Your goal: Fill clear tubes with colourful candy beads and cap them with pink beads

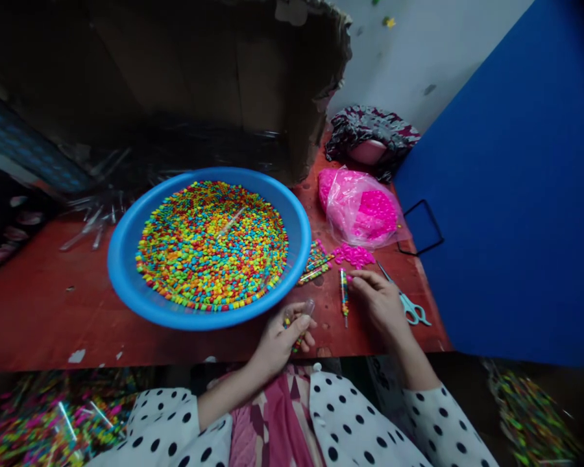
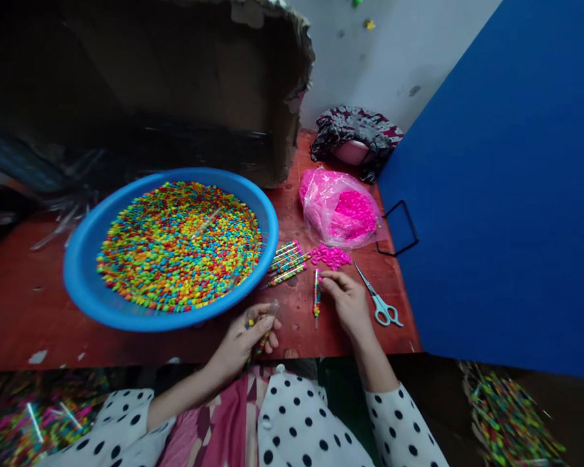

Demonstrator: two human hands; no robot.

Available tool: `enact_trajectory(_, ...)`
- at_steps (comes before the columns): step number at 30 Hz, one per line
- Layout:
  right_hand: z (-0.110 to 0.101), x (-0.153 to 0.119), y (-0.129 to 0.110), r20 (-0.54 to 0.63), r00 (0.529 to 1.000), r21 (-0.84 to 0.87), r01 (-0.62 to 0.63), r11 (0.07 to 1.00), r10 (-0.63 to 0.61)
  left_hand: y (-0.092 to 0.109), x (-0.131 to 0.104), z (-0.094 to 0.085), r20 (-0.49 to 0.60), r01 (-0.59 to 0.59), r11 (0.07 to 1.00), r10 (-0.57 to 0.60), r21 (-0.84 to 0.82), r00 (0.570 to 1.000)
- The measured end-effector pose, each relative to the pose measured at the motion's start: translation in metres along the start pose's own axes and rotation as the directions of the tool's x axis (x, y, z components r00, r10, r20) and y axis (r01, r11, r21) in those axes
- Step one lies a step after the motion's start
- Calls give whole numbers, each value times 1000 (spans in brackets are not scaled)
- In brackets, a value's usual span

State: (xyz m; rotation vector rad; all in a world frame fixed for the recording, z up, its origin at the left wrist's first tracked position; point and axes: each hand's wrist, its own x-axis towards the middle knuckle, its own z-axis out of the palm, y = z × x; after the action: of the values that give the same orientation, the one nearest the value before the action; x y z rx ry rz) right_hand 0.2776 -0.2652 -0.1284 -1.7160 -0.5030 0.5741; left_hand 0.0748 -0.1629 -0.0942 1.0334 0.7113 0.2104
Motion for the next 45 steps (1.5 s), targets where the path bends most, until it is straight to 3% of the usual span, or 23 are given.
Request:
enact_trajectory(3, 25, -23, -12, 185, 977, 206, -142, 968, 104, -1, 0, 1, 14, -33, 998, 33, 59, 999)
enact_trajectory(7, 49, -41, -22, 263, 963, 300, -138, 944, 57, -4, -1, 1, 34, -86, 988, 83, 129, 996)
enact_trajectory(13, 50, -45, -32, 298, 953, 125, 28, 992, -64, -6, -3, 1, 13, -105, 986, 105, 126, 994)
enact_trajectory(16, 46, -42, -37, 358, 921, 67, 136, 988, -151, -6, -4, 1, 15, -111, 985, 110, 129, 994)
enact_trajectory(19, 44, -39, -41, 428, 890, 40, 159, 986, -161, -7, -3, 0, 9, -120, 984, 120, 131, 993)
enact_trajectory(22, 46, -41, -42, 407, 900, 15, 163, 986, -155, -9, -3, 0, -12, -117, 983, 120, 139, 993)
enact_trajectory(24, 48, -44, -40, 360, 909, -14, 230, 973, -209, -10, -3, -1, -22, -121, 985, 125, 123, 992)
enact_trajectory(29, 53, -54, -29, 291, 875, -52, 418, 907, -387, -13, -3, -2, -52, -126, 986, 132, 110, 990)
enact_trajectory(35, 57, -61, -27, 272, 842, -55, 498, 865, -467, -14, -4, 0, -89, -110, 988, 121, 111, 989)
enact_trajectory(38, 58, -58, -26, 268, 900, -25, 363, 931, -344, -12, -3, -1, -91, -99, 987, 111, 126, 990)
enact_trajectory(40, 59, -51, -22, 218, 962, 70, 151, 986, -163, -10, -4, -3, -108, -135, 973, 157, 186, 982)
enact_trajectory(42, 61, -39, -18, 140, 990, 220, -30, 975, -1, -6, -6, -7, -150, -197, 938, 247, 284, 957)
enact_trajectory(45, 60, -18, -13, 54, 997, 341, -66, 938, 50, -1, -9, -12, -191, -245, 887, 339, 391, 921)
